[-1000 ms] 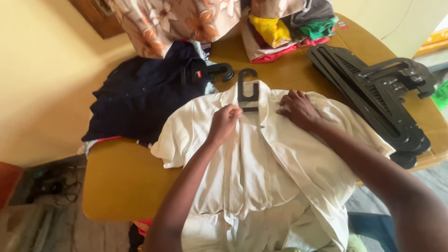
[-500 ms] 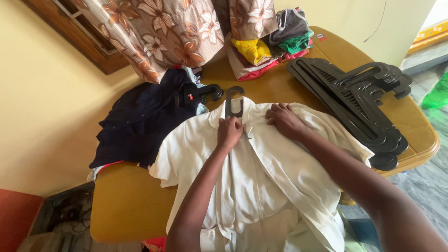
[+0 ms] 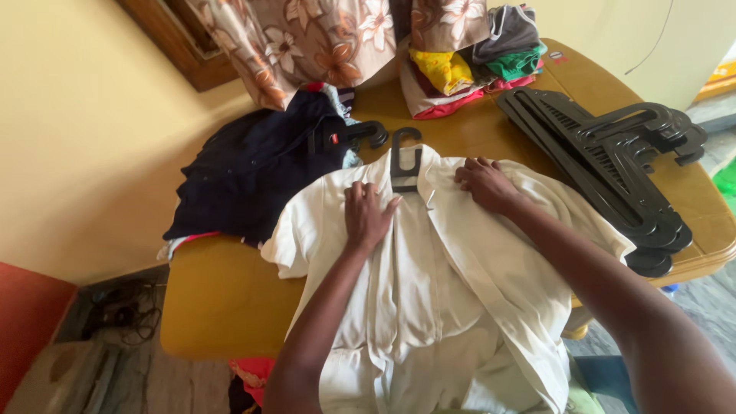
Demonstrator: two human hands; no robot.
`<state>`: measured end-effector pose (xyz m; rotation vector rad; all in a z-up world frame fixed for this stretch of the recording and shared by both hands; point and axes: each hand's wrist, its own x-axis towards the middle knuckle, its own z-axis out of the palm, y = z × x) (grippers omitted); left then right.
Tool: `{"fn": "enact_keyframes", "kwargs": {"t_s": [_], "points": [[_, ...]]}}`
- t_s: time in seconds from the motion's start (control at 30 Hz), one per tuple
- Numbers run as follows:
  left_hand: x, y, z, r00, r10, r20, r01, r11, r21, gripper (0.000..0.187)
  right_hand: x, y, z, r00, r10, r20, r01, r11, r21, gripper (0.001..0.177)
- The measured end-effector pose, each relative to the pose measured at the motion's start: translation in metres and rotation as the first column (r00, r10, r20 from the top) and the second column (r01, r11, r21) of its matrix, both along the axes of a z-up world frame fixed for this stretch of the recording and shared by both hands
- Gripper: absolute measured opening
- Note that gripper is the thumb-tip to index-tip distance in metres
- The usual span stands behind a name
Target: The person buttons a dark blue shirt, places it on a hanger, and sets it aside. Then the person picks up a white shirt, buttons it, places it on a hanger, and smooths the fabric.
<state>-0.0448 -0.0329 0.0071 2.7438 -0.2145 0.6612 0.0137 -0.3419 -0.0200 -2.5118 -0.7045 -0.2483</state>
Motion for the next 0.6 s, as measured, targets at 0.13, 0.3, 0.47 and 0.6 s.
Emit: {"fn": "enact_keyframes", "kwargs": {"t_s": [0.13,0.3,0.47,0.6], "points": [[-0.004,-0.017,0.005,0.995,0.084,-0.047,-0.082,0.995,0.048,0.035,0.006,0.003,-0.006,0.999,-0.028,-0.016,0.027,0.997,-0.070,0.024],[-0.013,-0.033,0.007,0.990,-0.072,-0.124,0.069,0.997,-0.031,0.017,0.021,-0.001,-0.007,1.000,-0.006,-0.024,0.004,0.999,-0.054,0.022],[-0.054,-0.045,0.019,0.903,-0.193,-0.384,0.250,0.962,0.105,0.026,0.014,0.007,-0.012,0.999,-0.028,-0.043,0.024,0.996,-0.091,0.030],[-0.052,-0.039,0.035,0.965,-0.155,-0.212,0.163,0.987,0.017,0.021,0.004,0.008,0.001,0.999,-0.025,0.023,0.027,0.994,-0.109,0.031]]}}
